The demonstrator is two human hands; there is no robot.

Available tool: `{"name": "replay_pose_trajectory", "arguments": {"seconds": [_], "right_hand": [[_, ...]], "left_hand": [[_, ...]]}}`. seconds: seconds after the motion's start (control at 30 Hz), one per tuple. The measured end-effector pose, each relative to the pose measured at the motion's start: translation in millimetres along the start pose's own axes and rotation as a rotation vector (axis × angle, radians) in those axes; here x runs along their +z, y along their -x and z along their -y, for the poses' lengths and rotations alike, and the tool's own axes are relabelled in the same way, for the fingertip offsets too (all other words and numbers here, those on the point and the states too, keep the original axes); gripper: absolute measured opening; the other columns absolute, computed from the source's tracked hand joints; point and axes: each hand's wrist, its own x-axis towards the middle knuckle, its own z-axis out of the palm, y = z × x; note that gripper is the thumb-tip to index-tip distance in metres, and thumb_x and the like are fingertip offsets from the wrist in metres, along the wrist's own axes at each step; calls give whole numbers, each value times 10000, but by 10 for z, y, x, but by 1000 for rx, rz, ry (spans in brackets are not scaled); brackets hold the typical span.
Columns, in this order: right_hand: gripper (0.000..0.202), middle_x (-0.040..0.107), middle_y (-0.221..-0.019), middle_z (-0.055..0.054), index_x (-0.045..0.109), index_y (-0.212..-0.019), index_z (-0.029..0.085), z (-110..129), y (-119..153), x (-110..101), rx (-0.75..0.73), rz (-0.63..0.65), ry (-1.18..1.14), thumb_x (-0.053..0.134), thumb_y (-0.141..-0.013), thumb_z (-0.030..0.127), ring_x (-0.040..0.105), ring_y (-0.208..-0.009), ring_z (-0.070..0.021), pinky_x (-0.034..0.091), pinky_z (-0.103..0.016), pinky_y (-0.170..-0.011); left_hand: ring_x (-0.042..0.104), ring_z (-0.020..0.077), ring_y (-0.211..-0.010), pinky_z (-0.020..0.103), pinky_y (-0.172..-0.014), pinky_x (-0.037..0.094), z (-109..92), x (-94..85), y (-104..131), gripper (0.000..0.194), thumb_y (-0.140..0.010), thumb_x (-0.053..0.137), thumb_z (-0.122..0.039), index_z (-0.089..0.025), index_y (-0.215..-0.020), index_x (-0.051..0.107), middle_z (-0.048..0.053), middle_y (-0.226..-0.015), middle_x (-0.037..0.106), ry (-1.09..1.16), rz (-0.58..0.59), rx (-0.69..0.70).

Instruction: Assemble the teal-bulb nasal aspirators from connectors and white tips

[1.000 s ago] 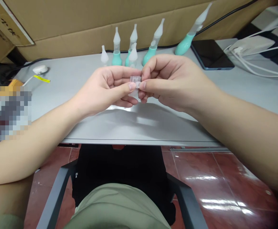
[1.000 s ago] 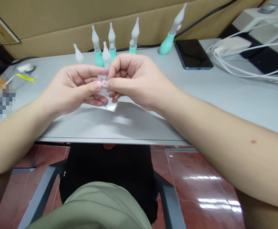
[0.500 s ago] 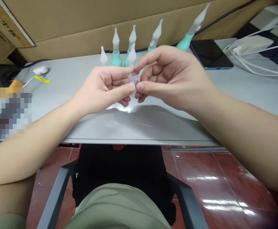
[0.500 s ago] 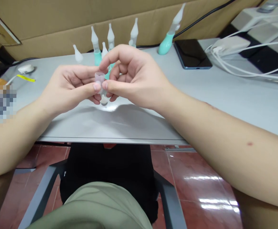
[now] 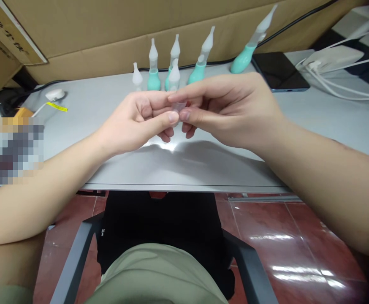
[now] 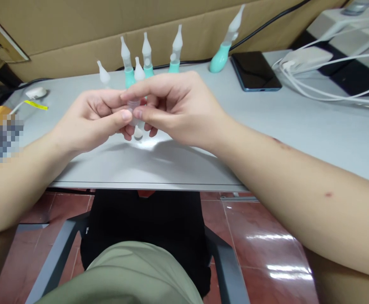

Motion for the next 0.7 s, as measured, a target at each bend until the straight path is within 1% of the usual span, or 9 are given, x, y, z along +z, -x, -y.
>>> {"name": "replay_pose_trajectory", "arguments": {"seconds": [0.1, 0.17, 0.27, 0.33, 0.47, 0.53, 0.6, 0.7], "right_hand": [[353, 788, -838, 10, 967, -1167, 232, 24, 1, -17, -4, 11, -3, 1194, -997, 442, 716, -690, -160, 683, -351, -712], [369, 784, -831, 11, 965, -1176, 236, 48, 6, -23, 6, 11, -2, 1199, -991, 453, 736, -702, -174, 702, -363, -730], [363, 777, -823, 13, 960, -1187, 242, 79, 11, -34, 33, 10, 12, 1193, -997, 445, 753, -721, -185, 715, -370, -762], [361, 752, -793, 21, 948, -1173, 242, 86, 9, -48, 43, 31, 16, 1190, -1003, 449, 752, -724, -184, 710, -362, -772], [350, 718, -767, 32, 921, -1142, 238, 82, 14, -72, 52, 76, 21, 1173, -1027, 451, 747, -725, -176, 692, -344, -771], [367, 724, -794, 27, 910, -1152, 234, 94, 25, -64, 61, 75, 25, 1175, -1028, 456, 756, -745, -180, 691, -345, -765], [402, 705, -803, 26, 897, -1149, 228, 123, 39, -43, 55, 67, 22, 1185, -1020, 477, 757, -756, -183, 693, -348, -753], [422, 696, -810, 23, 891, -1125, 224, 177, 52, -8, 5, 75, 30, 1176, -1035, 523, 753, -750, -174, 683, -336, -727]], "left_hand": [[919, 264, -953, 418, -830, 843, -2, -24, 0, 672, -914, 1110, -901, -261, -1033, 943, 67, -1034, 906, 68, 65, -10], [921, 262, -981, 420, -858, 844, 9, -51, 3, 590, -942, 1130, -829, -272, -1046, 966, 56, -1003, 896, 126, 111, -2], [916, 254, -945, 426, -850, 843, 45, -85, -1, 565, -901, 1171, -804, -295, -1078, 999, 31, -940, 871, 190, 150, -6], [912, 249, -929, 420, -832, 842, 72, -89, -8, 575, -892, 1172, -814, -298, -1086, 1007, 28, -947, 876, 208, 154, -30], [907, 233, -915, 384, -802, 833, 107, -61, -10, 520, -979, 1127, -775, -282, -1051, 974, 31, -979, 887, 196, 148, -41], [929, 253, -972, 372, -803, 829, 107, -46, -2, 518, -1005, 1110, -765, -274, -1055, 954, 37, -974, 879, 171, 143, -7], [951, 286, -1058, 369, -806, 831, 94, -35, 7, 550, -1005, 1097, -791, -268, -1080, 944, 48, -980, 879, 131, 130, 21], [961, 300, -1075, 381, -805, 843, 59, -20, 16, 618, -992, 1074, -855, -263, -1096, 933, 58, -1063, 914, 73, 115, 27]]}}
